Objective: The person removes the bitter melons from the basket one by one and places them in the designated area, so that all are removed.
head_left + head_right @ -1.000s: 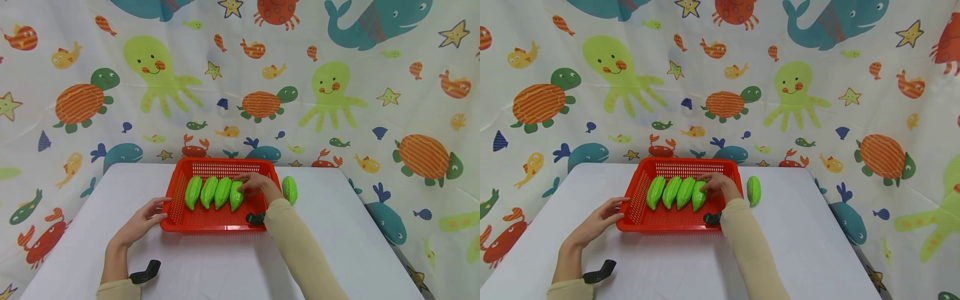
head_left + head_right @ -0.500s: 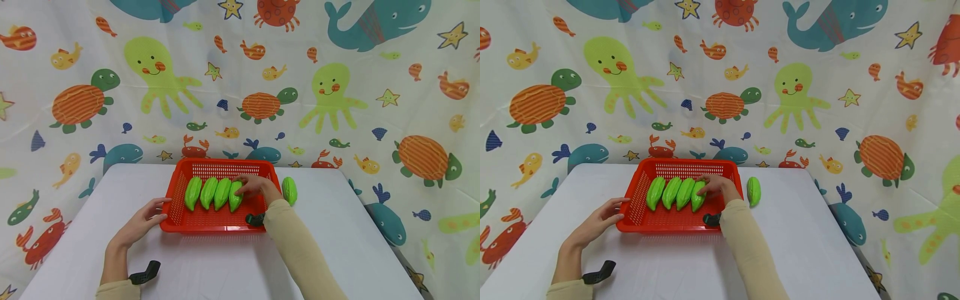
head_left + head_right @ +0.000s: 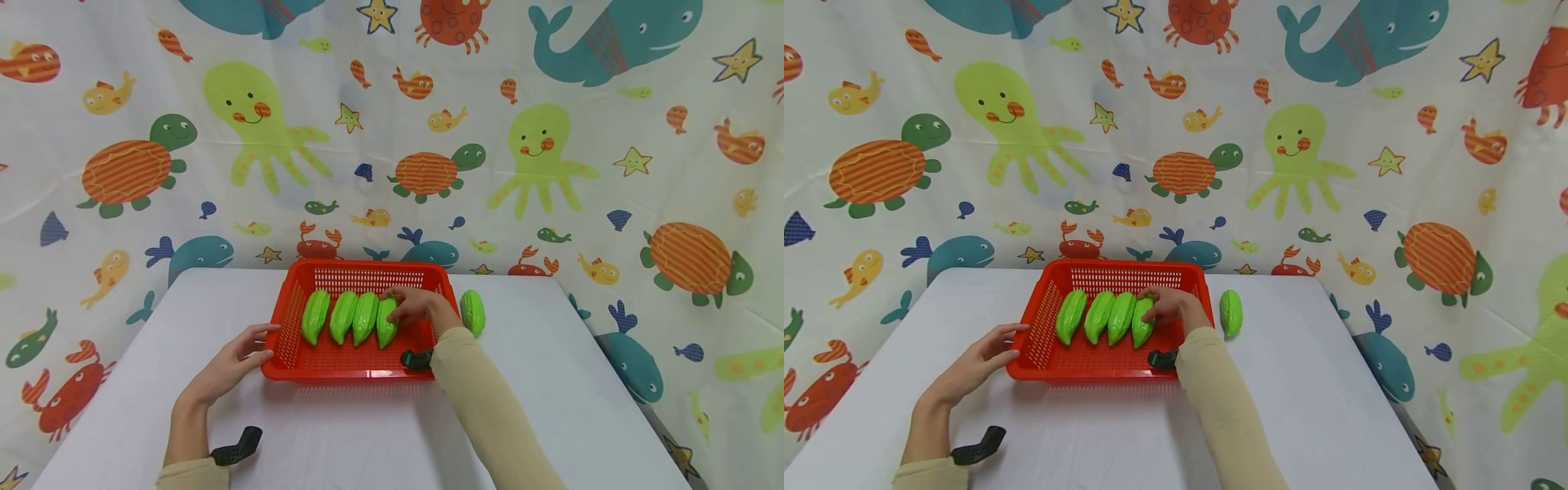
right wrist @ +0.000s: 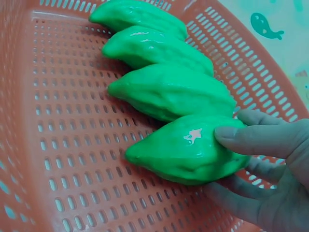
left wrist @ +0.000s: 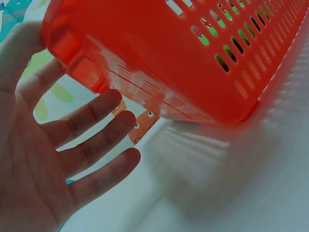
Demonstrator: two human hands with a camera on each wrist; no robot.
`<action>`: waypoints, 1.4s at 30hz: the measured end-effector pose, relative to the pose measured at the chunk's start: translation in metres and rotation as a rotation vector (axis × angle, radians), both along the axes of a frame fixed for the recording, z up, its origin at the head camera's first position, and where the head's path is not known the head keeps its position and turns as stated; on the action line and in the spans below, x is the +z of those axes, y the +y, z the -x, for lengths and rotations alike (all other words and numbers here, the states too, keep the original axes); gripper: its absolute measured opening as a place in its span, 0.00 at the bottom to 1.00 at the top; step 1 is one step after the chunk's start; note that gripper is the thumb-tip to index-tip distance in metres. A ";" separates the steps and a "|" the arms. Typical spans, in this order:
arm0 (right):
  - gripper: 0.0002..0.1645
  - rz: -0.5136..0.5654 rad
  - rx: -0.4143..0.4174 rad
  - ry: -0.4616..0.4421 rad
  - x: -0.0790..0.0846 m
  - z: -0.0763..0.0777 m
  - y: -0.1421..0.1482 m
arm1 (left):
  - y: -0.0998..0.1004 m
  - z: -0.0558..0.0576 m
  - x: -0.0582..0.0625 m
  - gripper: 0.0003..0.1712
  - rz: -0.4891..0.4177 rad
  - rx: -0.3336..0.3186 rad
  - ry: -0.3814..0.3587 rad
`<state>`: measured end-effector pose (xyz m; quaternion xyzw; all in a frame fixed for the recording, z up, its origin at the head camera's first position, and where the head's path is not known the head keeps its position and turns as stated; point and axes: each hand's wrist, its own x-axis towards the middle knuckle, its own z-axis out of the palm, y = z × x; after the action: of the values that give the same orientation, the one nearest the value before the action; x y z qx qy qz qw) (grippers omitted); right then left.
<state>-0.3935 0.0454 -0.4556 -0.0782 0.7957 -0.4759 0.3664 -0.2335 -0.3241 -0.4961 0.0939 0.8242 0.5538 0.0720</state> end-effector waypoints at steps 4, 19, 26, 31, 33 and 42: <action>0.28 0.015 -0.002 -0.017 -0.001 0.000 0.000 | 0.000 -0.001 0.000 0.32 0.005 0.003 -0.003; 0.26 -0.031 0.027 0.068 -0.003 -0.001 0.003 | 0.001 -0.001 0.001 0.31 -0.001 0.008 -0.006; 0.22 -0.053 0.001 0.083 -0.003 -0.002 0.000 | 0.000 -0.002 0.001 0.32 -0.007 0.003 -0.010; 0.22 -0.086 -0.035 0.073 0.001 -0.003 0.000 | 0.000 -0.001 0.002 0.31 -0.005 0.000 -0.004; 0.22 -0.089 -0.029 0.071 0.002 -0.003 0.001 | 0.001 -0.001 0.002 0.31 -0.004 0.000 -0.003; 0.21 -0.076 -0.006 0.064 0.002 -0.005 0.005 | 0.001 -0.002 0.002 0.32 0.004 0.006 -0.008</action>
<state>-0.3888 0.0503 -0.4536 -0.0770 0.8246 -0.4437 0.3423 -0.2314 -0.3235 -0.4946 0.0891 0.8254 0.5525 0.0740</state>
